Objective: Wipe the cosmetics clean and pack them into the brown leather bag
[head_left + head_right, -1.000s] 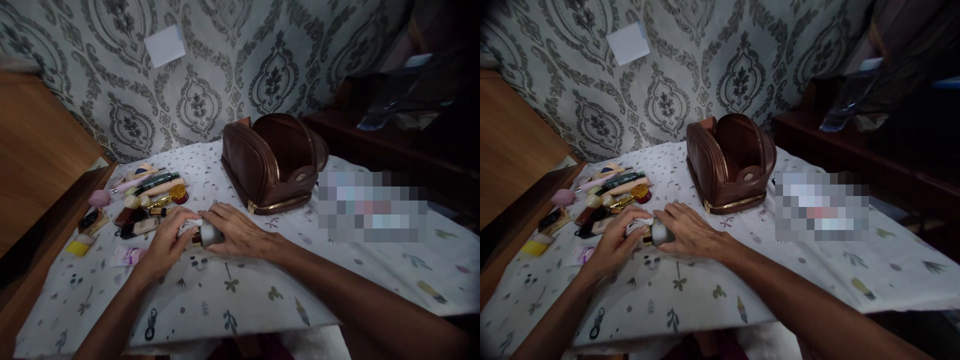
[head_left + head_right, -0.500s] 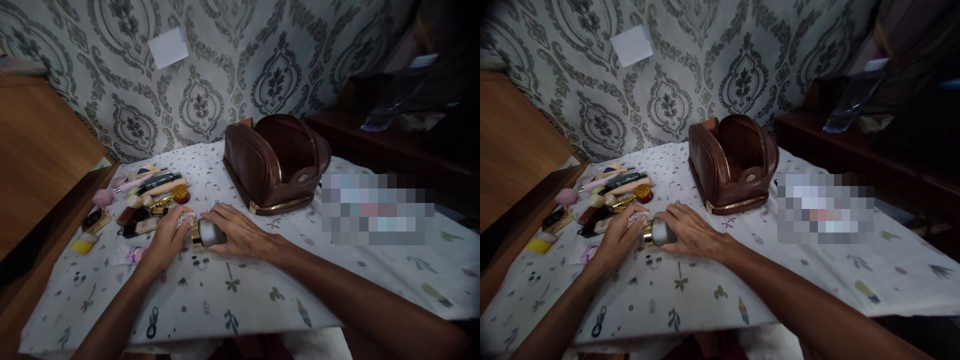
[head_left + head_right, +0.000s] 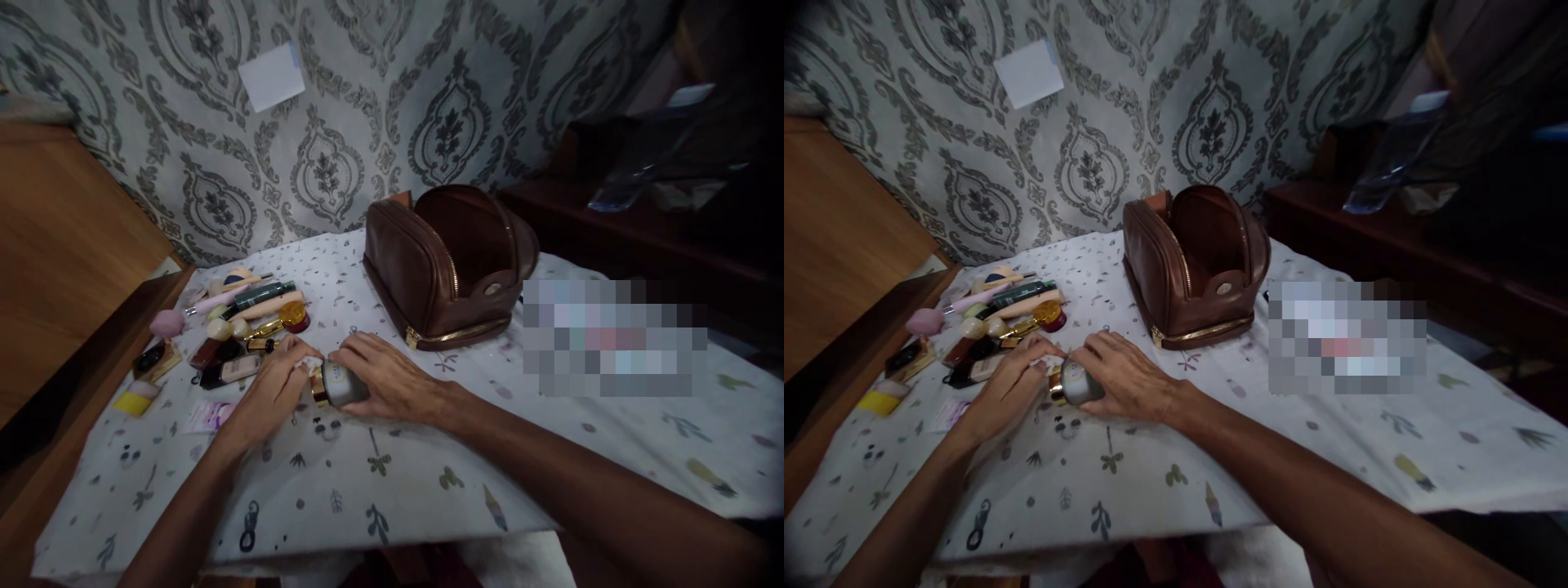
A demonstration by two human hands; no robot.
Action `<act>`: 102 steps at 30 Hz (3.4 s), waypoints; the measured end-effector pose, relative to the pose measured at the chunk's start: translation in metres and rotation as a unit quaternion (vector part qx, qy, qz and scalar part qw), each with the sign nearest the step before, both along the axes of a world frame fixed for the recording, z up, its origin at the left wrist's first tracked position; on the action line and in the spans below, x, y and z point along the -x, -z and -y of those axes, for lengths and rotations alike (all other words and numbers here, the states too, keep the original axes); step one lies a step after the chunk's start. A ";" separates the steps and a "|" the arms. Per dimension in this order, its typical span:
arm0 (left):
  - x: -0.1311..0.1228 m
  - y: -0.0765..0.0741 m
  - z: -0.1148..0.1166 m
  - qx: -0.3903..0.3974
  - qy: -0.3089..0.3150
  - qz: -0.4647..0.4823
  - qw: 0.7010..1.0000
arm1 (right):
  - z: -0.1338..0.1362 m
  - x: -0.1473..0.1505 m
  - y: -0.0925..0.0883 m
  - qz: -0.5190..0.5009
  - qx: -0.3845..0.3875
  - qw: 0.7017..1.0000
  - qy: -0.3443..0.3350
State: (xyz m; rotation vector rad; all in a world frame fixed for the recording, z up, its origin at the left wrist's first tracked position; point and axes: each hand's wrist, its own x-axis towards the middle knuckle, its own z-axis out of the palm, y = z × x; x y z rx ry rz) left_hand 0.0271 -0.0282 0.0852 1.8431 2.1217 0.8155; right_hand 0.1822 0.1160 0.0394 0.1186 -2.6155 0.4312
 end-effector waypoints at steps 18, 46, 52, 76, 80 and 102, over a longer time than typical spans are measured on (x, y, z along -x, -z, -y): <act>0.005 -0.011 -0.003 0.033 -0.010 0.063 0.997 | 0.003 -0.001 -0.003 -0.001 -0.035 0.999 0.012; -0.005 0.016 0.010 -0.130 0.059 -0.165 0.976 | -0.001 0.009 -0.006 0.060 0.316 0.937 0.138; -0.006 0.025 0.008 -0.192 0.084 -0.220 0.953 | -0.006 0.007 -0.003 0.059 0.363 0.920 0.137; -0.012 0.016 0.011 -0.326 0.087 -0.201 0.920 | -0.006 0.008 -0.003 0.066 0.796 0.584 -0.141; -0.012 0.014 0.012 -0.330 0.096 -0.194 0.919 | -0.004 0.005 -0.004 0.100 0.830 0.530 -0.144; -0.013 0.025 0.008 -0.327 0.093 -0.012 0.941 | -0.006 -0.007 -0.002 0.119 0.785 0.557 -0.244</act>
